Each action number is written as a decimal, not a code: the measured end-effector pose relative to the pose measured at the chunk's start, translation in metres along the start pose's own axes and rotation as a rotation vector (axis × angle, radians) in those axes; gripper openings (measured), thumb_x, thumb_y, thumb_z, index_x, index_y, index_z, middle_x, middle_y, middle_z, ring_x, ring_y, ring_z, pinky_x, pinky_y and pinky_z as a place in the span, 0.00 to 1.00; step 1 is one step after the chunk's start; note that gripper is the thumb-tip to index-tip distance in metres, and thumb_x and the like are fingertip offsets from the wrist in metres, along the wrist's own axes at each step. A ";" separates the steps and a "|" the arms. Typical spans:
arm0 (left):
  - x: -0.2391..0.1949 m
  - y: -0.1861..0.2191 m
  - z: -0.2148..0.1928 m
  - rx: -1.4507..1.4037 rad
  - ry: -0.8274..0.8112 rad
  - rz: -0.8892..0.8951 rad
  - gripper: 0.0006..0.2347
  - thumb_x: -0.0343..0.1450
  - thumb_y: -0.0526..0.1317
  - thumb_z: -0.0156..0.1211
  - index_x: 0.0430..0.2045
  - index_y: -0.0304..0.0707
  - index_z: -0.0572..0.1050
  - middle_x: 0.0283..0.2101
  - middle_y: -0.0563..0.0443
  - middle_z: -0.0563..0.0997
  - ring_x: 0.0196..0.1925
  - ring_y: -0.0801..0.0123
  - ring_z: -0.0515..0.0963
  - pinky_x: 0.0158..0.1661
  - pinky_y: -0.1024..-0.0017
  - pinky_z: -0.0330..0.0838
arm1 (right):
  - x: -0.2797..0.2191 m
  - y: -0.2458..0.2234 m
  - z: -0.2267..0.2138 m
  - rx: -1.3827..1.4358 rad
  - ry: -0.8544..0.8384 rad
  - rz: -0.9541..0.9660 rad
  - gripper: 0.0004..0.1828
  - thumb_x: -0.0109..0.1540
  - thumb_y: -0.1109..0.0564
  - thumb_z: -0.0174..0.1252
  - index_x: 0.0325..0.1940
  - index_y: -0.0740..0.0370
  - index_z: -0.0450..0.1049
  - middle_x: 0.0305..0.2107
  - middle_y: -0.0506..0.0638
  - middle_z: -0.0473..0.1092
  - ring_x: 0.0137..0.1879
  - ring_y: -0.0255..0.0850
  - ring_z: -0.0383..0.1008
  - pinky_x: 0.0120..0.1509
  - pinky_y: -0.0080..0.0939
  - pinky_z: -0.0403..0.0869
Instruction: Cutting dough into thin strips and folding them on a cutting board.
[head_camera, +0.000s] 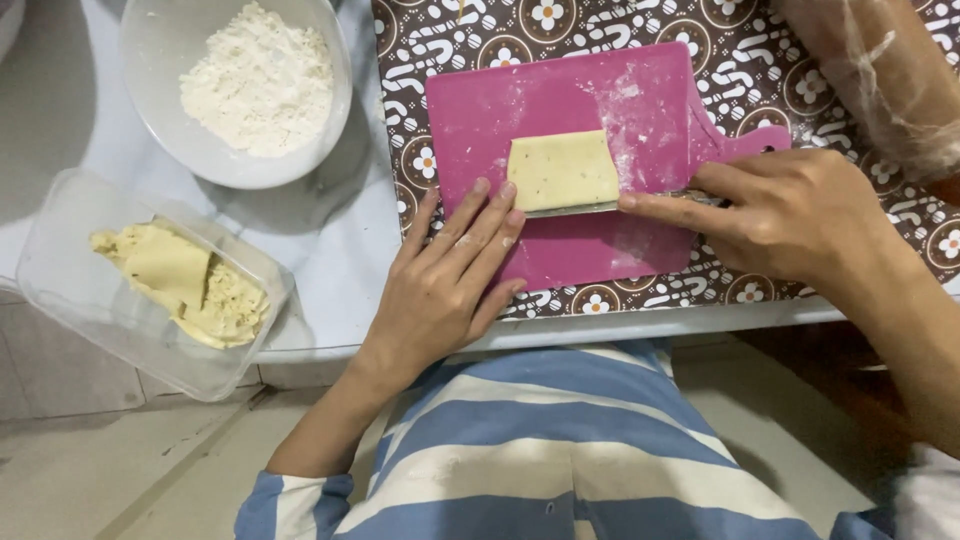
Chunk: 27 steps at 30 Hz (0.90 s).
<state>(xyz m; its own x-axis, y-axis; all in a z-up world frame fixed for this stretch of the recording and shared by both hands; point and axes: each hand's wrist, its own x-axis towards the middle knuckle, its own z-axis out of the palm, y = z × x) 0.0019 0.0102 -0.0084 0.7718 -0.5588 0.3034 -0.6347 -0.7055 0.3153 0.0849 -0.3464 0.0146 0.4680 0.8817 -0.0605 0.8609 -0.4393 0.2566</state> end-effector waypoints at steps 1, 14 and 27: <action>0.000 0.001 0.000 0.000 -0.002 -0.002 0.23 0.81 0.48 0.57 0.65 0.30 0.68 0.70 0.39 0.70 0.73 0.48 0.68 0.71 0.43 0.57 | 0.001 0.000 -0.002 0.003 0.000 -0.001 0.44 0.62 0.53 0.58 0.79 0.21 0.54 0.32 0.35 0.73 0.24 0.33 0.69 0.22 0.34 0.71; 0.001 -0.003 0.001 -0.040 0.022 -0.001 0.21 0.80 0.46 0.56 0.65 0.30 0.69 0.70 0.38 0.69 0.74 0.47 0.67 0.71 0.44 0.58 | 0.004 0.004 -0.013 -0.026 -0.054 -0.004 0.46 0.60 0.55 0.56 0.80 0.21 0.54 0.30 0.35 0.71 0.22 0.34 0.67 0.23 0.36 0.70; -0.005 -0.006 0.005 -0.062 0.037 -0.051 0.25 0.80 0.49 0.58 0.69 0.34 0.63 0.74 0.36 0.61 0.78 0.39 0.59 0.74 0.43 0.62 | 0.005 0.003 -0.023 -0.035 -0.060 0.002 0.41 0.64 0.51 0.56 0.79 0.19 0.55 0.34 0.36 0.74 0.20 0.35 0.65 0.22 0.36 0.67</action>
<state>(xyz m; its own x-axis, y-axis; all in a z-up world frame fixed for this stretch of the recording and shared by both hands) 0.0023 0.0144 -0.0165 0.8018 -0.5061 0.3179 -0.5970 -0.7032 0.3862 0.0853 -0.3395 0.0375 0.4820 0.8683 -0.1170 0.8526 -0.4341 0.2908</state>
